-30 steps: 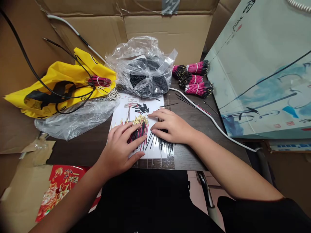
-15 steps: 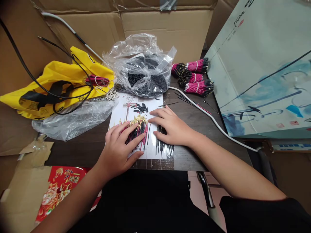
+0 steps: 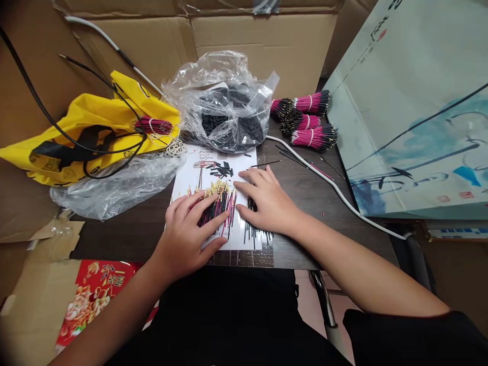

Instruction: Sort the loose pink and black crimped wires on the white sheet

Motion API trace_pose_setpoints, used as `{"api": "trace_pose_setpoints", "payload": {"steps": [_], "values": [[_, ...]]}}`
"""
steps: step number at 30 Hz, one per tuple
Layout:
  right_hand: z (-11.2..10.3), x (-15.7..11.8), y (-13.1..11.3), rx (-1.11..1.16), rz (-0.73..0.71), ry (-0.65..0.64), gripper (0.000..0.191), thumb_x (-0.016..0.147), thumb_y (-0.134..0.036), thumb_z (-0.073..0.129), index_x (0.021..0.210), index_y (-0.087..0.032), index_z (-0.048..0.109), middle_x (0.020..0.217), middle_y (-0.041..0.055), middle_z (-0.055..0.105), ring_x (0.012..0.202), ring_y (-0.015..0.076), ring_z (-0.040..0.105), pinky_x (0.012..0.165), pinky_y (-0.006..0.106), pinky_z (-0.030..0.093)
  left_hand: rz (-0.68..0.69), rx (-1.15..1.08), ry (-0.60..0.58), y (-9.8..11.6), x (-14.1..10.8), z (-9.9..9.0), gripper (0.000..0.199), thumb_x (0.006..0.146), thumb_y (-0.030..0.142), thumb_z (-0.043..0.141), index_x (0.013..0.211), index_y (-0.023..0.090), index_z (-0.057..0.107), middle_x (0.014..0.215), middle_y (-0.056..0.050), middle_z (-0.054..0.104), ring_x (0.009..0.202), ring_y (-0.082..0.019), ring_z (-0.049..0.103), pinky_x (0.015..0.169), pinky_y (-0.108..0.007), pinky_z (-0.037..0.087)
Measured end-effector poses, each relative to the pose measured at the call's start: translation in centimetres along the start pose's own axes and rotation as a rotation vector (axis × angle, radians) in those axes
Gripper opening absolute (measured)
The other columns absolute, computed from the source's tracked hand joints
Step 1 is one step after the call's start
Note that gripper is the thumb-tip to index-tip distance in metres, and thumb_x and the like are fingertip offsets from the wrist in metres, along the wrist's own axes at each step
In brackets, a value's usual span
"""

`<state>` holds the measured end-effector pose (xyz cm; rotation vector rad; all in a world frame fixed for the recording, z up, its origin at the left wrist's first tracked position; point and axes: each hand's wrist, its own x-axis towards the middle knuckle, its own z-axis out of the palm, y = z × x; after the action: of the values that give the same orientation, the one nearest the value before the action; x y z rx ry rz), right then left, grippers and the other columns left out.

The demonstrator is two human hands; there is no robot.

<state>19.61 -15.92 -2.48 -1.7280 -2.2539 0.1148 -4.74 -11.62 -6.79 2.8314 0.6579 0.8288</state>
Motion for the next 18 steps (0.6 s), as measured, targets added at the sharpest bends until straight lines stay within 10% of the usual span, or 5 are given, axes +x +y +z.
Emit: {"api": "trace_pose_setpoints", "payload": {"steps": [18], "values": [[0.51,0.04,0.01,0.101,0.103,0.074,0.012,0.091,-0.028,0.061,0.101,-0.022,0.062,0.133,0.0111,0.057,0.132,0.0288,0.048,0.121,0.062,0.020,0.080,-0.049,-0.042,0.04,-0.07,-0.12,0.049,0.091,0.058,0.058,0.128,0.027,0.066,0.147,-0.010,0.054,0.137,-0.036,0.043,0.111,-0.061,0.030]]}}
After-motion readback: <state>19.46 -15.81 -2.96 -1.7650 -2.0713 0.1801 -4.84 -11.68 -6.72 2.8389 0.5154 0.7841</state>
